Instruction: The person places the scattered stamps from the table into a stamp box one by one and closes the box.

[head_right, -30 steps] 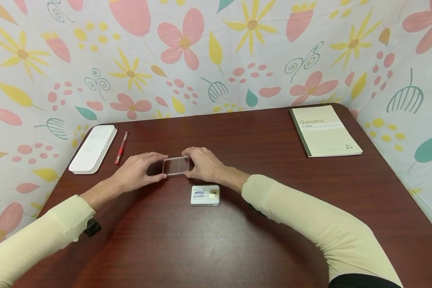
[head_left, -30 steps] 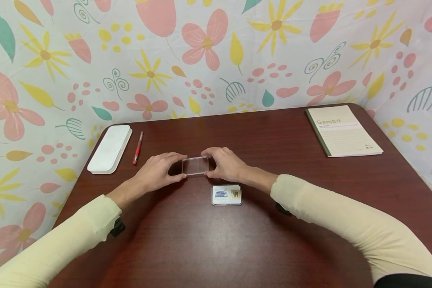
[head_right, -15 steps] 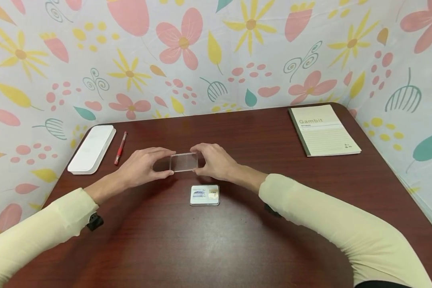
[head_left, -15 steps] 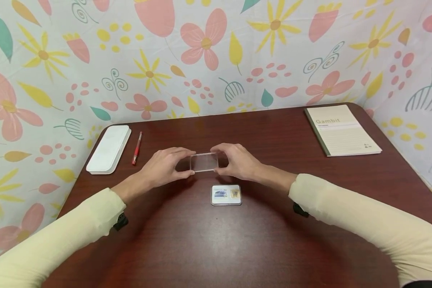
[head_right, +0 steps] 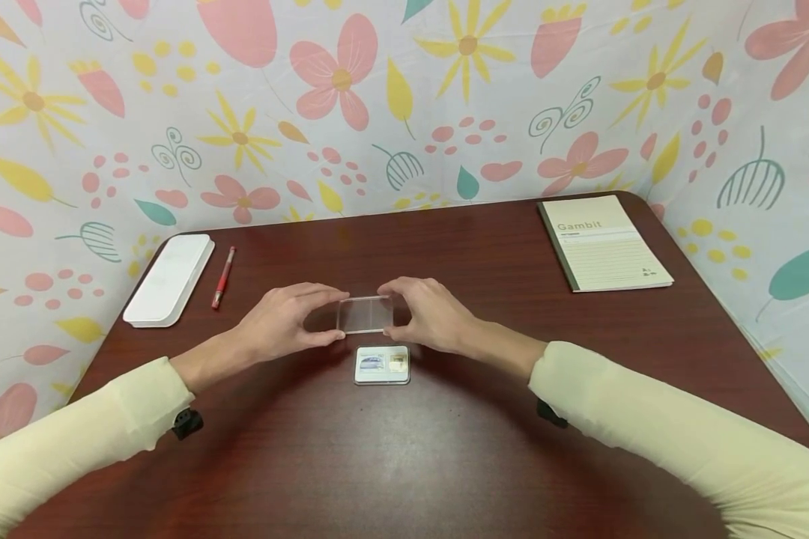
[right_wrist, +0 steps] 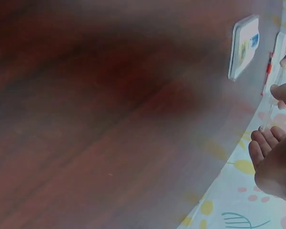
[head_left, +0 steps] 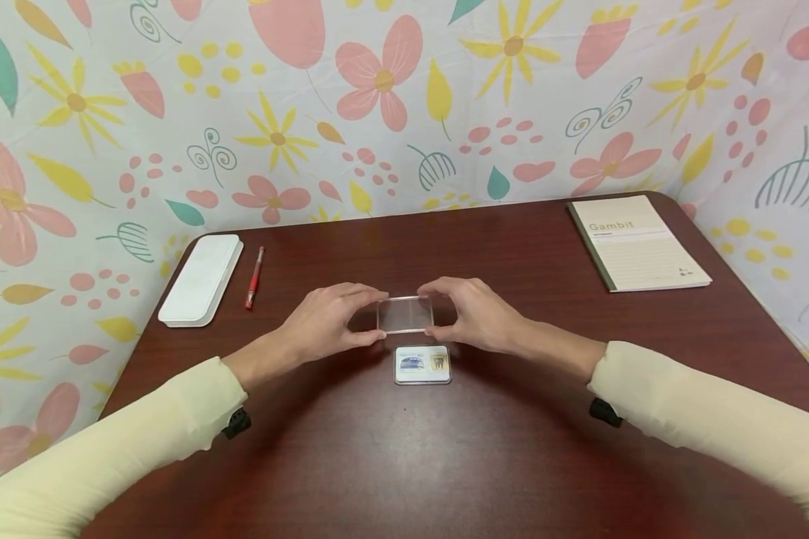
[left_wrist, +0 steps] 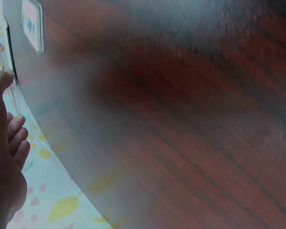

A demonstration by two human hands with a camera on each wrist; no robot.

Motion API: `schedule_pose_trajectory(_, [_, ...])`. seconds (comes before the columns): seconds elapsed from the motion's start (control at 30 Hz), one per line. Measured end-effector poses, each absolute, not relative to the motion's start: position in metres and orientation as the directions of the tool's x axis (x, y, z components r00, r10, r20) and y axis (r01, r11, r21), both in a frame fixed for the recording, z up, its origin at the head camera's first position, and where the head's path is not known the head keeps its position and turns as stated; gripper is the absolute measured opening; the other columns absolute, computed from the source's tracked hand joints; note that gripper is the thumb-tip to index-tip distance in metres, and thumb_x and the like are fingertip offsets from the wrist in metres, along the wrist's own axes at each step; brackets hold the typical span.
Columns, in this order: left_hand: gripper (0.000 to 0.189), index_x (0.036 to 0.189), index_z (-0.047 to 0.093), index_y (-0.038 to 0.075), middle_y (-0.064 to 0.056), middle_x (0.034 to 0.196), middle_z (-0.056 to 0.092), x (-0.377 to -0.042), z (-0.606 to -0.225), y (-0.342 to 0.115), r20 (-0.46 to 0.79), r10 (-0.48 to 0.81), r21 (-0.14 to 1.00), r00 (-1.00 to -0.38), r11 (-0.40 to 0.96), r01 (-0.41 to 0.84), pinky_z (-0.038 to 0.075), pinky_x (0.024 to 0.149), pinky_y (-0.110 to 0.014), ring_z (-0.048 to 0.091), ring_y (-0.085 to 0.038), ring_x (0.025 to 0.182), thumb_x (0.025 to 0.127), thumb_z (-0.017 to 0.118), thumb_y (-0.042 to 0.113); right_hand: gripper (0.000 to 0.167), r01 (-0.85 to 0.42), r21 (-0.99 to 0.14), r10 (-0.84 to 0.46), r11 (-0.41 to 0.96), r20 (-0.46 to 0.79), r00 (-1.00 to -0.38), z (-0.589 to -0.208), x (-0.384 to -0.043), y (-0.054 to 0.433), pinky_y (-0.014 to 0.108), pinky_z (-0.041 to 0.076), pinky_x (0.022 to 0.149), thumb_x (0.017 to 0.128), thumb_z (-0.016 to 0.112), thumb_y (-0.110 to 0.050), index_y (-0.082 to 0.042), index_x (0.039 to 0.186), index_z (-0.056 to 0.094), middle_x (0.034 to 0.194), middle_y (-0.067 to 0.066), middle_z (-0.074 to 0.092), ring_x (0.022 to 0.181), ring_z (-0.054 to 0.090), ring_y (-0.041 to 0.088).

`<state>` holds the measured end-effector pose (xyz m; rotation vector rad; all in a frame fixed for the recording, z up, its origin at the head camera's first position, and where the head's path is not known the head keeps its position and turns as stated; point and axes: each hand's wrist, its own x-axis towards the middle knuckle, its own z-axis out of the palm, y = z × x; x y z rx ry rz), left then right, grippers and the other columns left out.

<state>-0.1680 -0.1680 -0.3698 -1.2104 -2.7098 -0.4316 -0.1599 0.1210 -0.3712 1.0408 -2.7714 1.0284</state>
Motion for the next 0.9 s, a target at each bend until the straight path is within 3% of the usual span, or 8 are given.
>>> schedule_pose_trajectory(0.3, [0.058, 0.135, 0.072, 0.011, -0.003, 0.129, 0.074, -0.152, -0.376, -0.159, 0.253, 0.729, 0.199, -0.636, 0.604, 0.772, 0.060, 0.092, -0.041, 0.070, -0.018, 0.117, 0.088, 0.088, 0.041, 0.059, -0.589, -0.583, -0.587, 0.559, 0.223, -0.778, -0.377, -0.138, 0.132, 0.046, 0.056, 0.097, 0.081, 0.094, -0.011, 0.001, 0.133, 0.069, 0.123, 0.009, 0.075, 0.111, 0.071, 0.022])
schedule_pose_trajectory(0.9, [0.058, 0.134, 0.074, 0.014, 0.000, 0.128, 0.074, -0.128, -0.390, -0.149, 0.231, 0.729, 0.187, -0.644, 0.616, 0.765, 0.060, 0.090, -0.038, 0.070, -0.016, 0.117, 0.087, 0.089, 0.044, 0.057, -0.564, -0.595, -0.577, 0.573, 0.197, -0.793, -0.393, -0.111, 0.140, 0.042, 0.057, 0.093, 0.080, 0.093, -0.006, 0.000, 0.131, 0.069, 0.123, 0.009, 0.075, 0.105, 0.071, 0.020])
